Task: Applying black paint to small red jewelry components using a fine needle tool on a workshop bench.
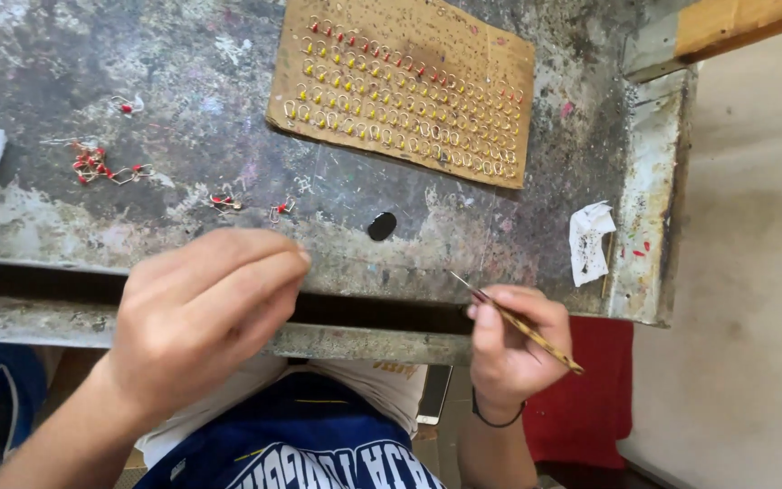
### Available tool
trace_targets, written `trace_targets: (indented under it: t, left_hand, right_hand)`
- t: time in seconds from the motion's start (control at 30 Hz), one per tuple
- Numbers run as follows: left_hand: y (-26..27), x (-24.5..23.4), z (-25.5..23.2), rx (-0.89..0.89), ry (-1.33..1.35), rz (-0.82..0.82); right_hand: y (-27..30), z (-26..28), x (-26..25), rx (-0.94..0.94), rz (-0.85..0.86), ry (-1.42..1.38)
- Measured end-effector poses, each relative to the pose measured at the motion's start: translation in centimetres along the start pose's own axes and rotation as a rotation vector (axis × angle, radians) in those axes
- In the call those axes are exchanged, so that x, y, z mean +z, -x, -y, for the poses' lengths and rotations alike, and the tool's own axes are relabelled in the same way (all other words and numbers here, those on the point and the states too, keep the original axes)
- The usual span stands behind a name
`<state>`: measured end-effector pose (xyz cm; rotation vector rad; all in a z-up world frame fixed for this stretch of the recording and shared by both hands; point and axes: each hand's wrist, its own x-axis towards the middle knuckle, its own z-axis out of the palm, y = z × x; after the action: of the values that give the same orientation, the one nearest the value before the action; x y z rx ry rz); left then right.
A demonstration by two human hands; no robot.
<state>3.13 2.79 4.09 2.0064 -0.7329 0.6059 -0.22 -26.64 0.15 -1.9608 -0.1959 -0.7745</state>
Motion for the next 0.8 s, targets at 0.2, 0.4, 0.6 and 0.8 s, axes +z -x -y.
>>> trace_targets:
  t: [0.2, 0.4, 0.6, 0.8]
  left_hand:
    - [2.3, 1.8, -1.3, -0.16, 0.175, -0.126]
    - [5.6, 3.6, -1.9, -0.372, 0.278, -0.099]
    - [4.8, 3.5, -1.9, -0.47, 0.375, -0.096]
    - [4.3, 3.4, -1.5, -0.474, 0.423, -0.045]
  right_hand:
    - [-4.2, 3.3, 4.3, -0.047, 0.24, 0.232]
    - [-4.5, 3.1, 5.5, -0.029, 0.255, 0.272]
    - [-4.5, 2.8, 5.6, -0.022, 0.26, 0.284]
    - [-4.5, 2.7, 5.7, -0.027, 0.262, 0.281]
